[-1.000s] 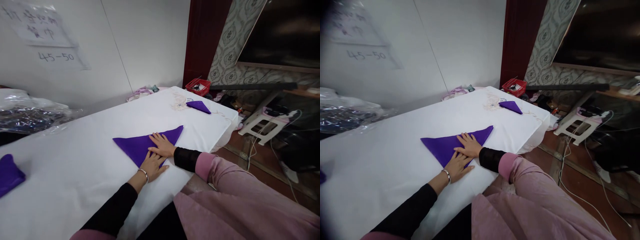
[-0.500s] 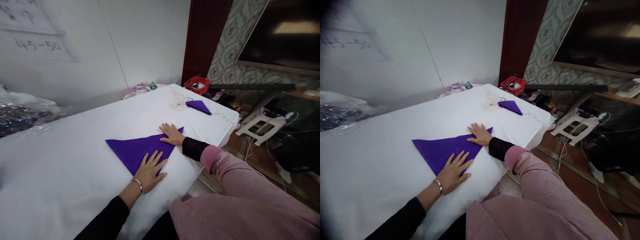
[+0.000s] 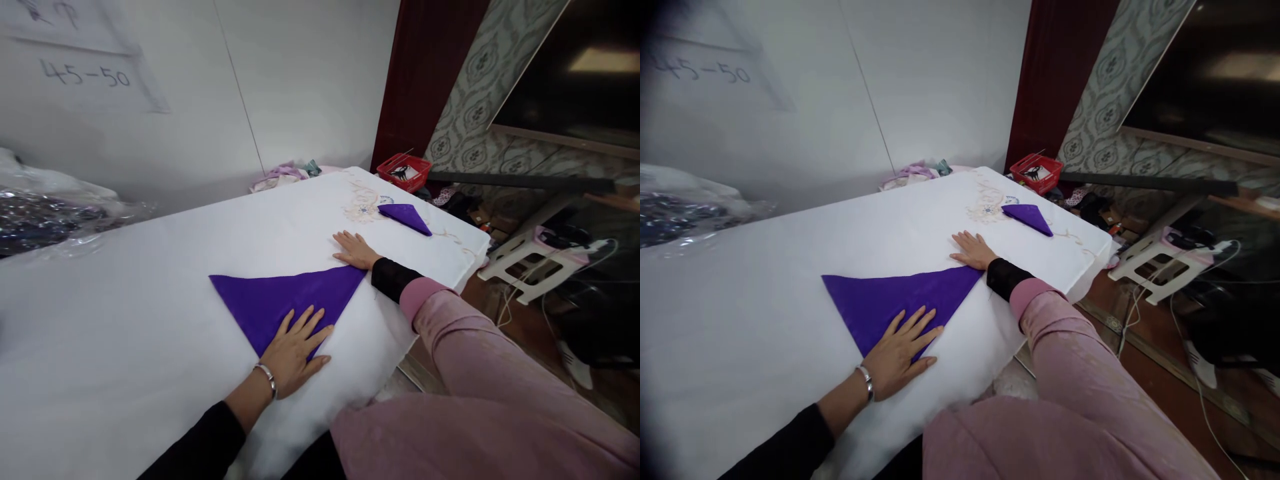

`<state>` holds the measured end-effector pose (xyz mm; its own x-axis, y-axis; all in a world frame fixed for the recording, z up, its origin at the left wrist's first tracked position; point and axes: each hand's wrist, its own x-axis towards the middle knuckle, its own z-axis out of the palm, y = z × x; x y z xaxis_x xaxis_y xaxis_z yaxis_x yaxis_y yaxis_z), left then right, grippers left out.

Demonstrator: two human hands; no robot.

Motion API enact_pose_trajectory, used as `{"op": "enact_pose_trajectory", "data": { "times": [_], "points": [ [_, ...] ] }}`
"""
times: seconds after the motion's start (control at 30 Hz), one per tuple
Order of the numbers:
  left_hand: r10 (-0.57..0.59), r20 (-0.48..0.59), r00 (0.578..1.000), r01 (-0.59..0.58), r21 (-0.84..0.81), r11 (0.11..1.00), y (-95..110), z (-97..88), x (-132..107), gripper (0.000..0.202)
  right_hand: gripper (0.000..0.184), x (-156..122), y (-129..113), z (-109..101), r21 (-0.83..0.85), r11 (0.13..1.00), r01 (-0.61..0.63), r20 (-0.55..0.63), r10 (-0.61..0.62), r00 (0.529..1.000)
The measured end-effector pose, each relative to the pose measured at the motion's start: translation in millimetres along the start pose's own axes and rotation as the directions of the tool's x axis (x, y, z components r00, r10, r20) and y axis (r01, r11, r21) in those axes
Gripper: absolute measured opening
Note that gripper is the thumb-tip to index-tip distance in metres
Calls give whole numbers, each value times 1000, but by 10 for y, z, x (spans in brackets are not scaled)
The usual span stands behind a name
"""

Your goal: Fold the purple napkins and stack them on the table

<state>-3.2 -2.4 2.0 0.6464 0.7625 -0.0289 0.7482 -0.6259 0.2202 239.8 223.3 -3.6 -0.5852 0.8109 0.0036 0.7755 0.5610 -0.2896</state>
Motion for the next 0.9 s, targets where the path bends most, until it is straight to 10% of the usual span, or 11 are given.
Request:
{"op": "enact_pose_trajectory", "data": {
  "times": [0.2,0.5,0.9],
  "points": [
    [-13,3,1000,13,-33,999,-1,-17,14,56,71,-68,-201,-222,137,977,-163,-22,168,986],
    [-22,-39,999,22,-4,1000,-30,42,29,56,69,-813,-1522,-106,32,945,326,7,-326,945],
    [-115,1,993,115,16,993,130,-11,-55,69,67,-736,-1355,289,-25,961,275,113,-271,956]
  ]
}}
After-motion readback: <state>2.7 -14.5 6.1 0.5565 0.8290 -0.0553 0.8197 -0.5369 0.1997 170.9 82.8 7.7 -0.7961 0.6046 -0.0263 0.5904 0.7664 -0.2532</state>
